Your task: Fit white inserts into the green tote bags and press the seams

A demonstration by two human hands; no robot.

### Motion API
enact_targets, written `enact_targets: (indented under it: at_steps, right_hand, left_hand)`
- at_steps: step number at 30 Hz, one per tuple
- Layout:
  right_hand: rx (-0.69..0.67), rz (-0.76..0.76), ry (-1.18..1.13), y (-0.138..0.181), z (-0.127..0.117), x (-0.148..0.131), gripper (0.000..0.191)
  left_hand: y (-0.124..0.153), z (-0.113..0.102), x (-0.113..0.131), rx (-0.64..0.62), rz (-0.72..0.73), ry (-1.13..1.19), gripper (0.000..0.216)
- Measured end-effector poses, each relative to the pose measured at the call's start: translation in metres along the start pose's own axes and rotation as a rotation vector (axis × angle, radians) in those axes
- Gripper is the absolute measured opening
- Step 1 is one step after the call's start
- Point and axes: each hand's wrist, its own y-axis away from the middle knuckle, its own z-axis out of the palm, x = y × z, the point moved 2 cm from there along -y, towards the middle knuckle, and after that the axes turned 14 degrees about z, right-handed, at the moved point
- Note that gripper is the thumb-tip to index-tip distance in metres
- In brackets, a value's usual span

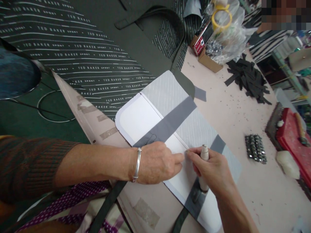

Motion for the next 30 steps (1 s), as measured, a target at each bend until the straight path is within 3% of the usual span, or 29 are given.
enact_targets:
  at_steps: [14,22,30]
  right_hand:
    - [0.095,0.016,0.096,0.01,0.002,-0.014,0.024]
    - [0.091,0.051,-0.139,0.011,0.005,-0.007,0.025]
    - [0.077,0.056,-0.091,0.004,0.006,-0.001,0.026]
  left_hand:
    - [0.0,0.0,0.0,0.003,-0.005,0.006,0.007]
    - [0.001,0.001,0.0,0.015,0.0,0.0,0.008]
    - [0.0,-0.002,0.0,-0.03,-0.005,0.013,0.01]
